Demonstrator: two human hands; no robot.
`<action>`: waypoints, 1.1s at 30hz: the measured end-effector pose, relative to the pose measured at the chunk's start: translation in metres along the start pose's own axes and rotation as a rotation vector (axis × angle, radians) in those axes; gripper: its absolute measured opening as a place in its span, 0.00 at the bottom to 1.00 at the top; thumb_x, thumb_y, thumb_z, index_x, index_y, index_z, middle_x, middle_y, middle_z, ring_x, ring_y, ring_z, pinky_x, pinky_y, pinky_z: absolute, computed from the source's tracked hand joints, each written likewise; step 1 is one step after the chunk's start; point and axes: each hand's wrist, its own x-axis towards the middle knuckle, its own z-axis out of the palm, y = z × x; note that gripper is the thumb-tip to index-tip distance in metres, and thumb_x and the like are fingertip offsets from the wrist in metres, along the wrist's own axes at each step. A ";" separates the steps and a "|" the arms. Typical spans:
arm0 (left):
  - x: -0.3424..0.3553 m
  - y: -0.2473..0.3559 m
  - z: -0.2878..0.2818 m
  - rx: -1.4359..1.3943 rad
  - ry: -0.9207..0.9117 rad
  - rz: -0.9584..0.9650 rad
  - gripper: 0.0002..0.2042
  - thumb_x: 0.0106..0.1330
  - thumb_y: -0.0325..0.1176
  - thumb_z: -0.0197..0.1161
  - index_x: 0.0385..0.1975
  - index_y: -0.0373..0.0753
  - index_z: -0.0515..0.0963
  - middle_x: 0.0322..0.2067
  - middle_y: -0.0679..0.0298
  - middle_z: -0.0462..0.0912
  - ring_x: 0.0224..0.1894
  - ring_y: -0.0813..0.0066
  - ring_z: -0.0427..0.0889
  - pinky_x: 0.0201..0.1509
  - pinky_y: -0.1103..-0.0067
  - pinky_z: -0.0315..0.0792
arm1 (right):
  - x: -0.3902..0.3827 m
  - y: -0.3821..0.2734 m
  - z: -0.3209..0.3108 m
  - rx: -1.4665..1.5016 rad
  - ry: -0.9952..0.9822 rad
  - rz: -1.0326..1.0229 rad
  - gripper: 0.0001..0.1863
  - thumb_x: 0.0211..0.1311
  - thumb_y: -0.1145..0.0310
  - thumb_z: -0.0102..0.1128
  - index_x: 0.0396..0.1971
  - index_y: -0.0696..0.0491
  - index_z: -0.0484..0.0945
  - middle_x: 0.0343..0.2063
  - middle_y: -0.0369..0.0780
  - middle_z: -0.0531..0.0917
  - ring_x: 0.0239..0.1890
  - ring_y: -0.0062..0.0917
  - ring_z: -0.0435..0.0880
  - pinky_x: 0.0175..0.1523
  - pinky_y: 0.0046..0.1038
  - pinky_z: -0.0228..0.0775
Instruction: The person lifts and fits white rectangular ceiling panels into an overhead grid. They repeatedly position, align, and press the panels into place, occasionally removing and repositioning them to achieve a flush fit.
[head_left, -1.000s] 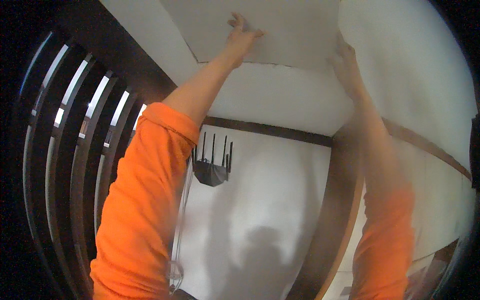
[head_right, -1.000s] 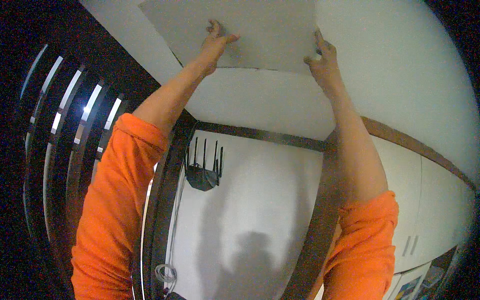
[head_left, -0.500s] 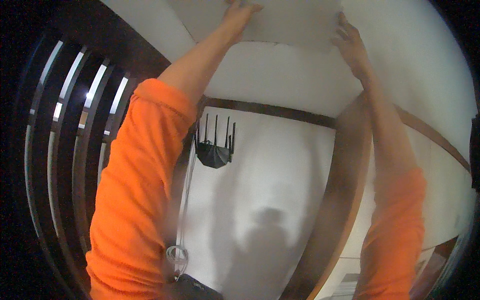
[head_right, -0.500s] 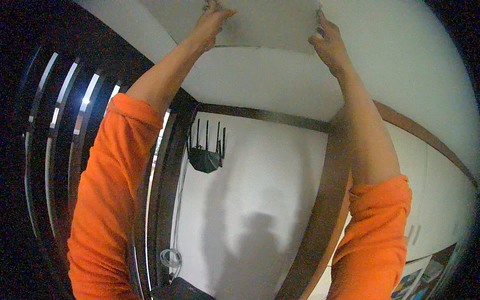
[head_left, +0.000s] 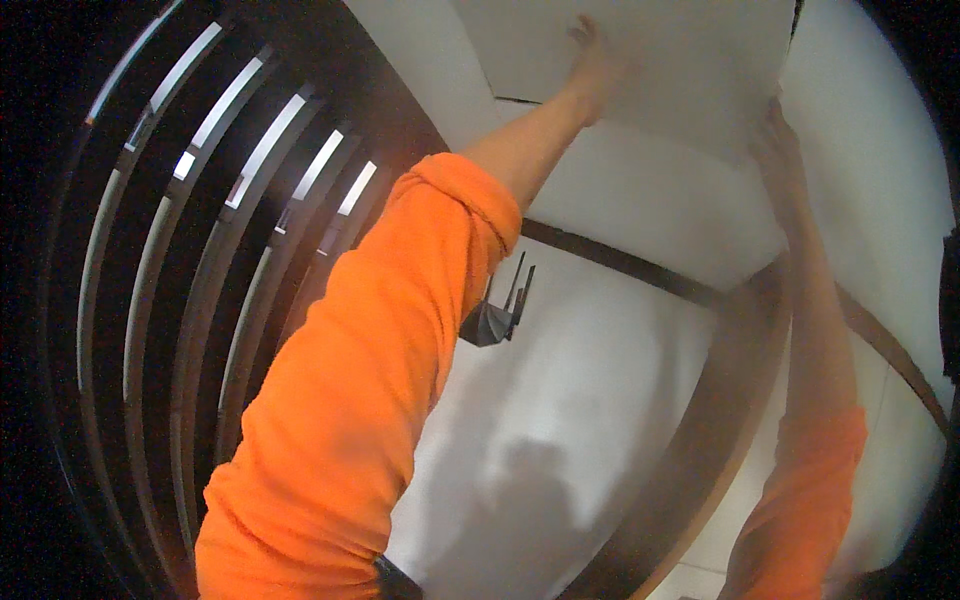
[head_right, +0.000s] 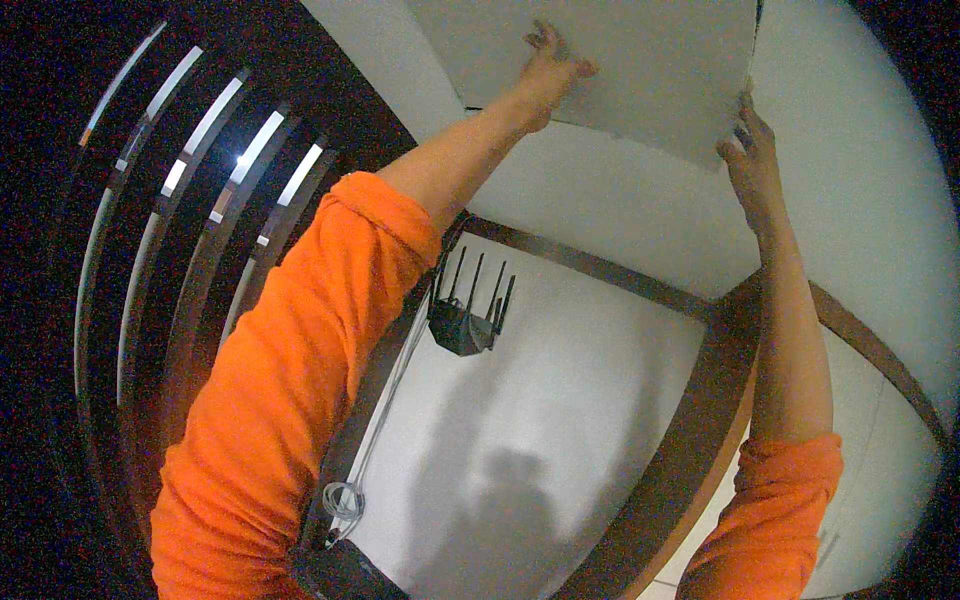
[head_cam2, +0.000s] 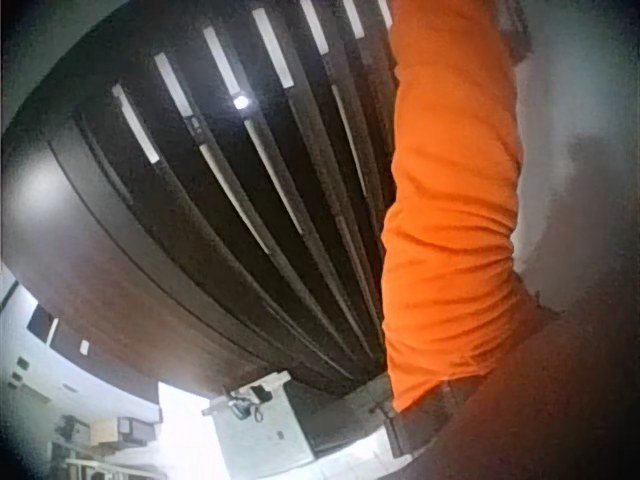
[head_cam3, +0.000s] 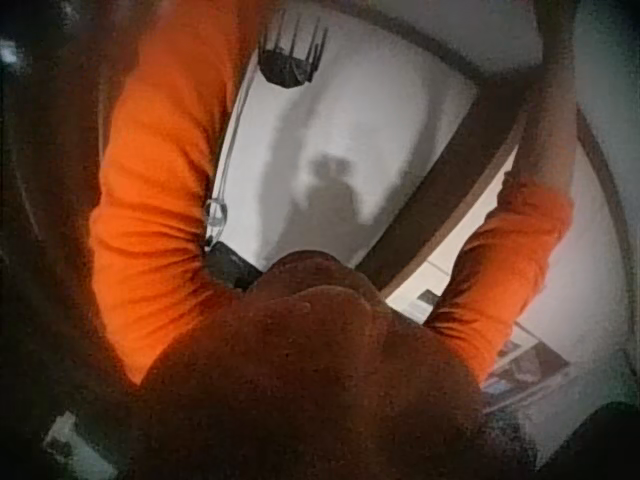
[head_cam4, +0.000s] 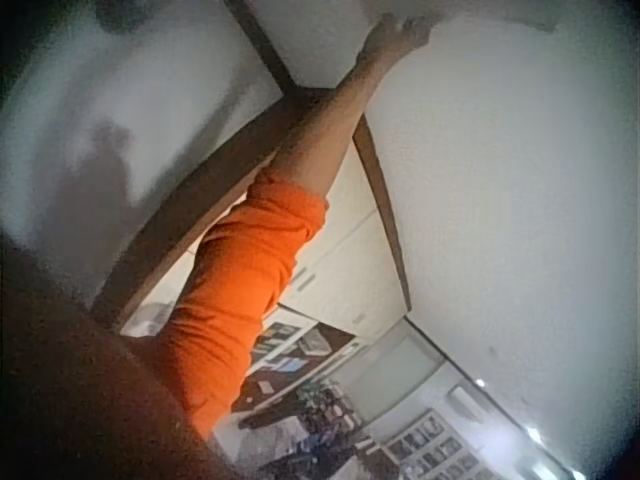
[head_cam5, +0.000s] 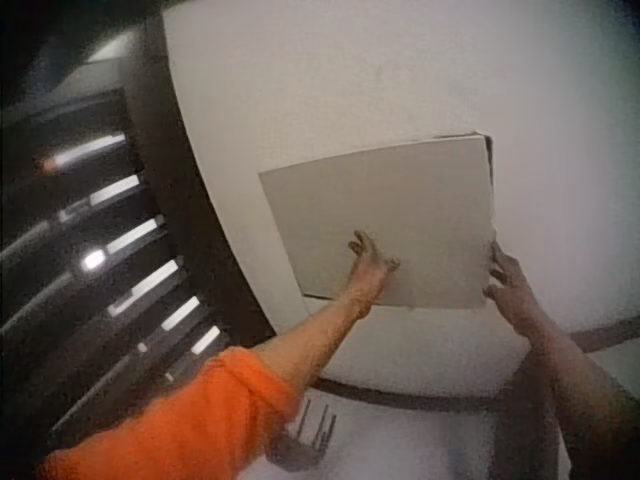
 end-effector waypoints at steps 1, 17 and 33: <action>-0.005 0.001 0.013 -0.012 0.003 -0.005 0.61 0.63 0.39 0.71 0.76 0.51 0.17 0.79 0.47 0.24 0.80 0.46 0.41 0.77 0.52 0.52 | -0.001 0.016 -0.004 -0.029 -0.003 -0.028 0.42 0.66 0.79 0.56 0.78 0.42 0.55 0.73 0.49 0.59 0.73 0.44 0.66 0.72 0.40 0.66; -0.038 0.045 0.023 0.024 0.080 -0.094 0.60 0.63 0.37 0.71 0.77 0.42 0.21 0.78 0.40 0.30 0.81 0.46 0.35 0.78 0.62 0.54 | -0.031 0.005 -0.001 0.056 -0.012 0.076 0.44 0.63 0.78 0.59 0.78 0.38 0.56 0.71 0.47 0.61 0.69 0.42 0.69 0.72 0.40 0.64; -0.028 0.050 0.001 -0.061 -0.033 -0.256 0.57 0.68 0.38 0.67 0.76 0.49 0.19 0.78 0.49 0.16 0.80 0.49 0.44 0.77 0.61 0.57 | -0.015 0.030 0.028 -0.085 0.059 -0.117 0.49 0.58 0.78 0.64 0.79 0.41 0.53 0.66 0.52 0.64 0.64 0.43 0.71 0.68 0.38 0.69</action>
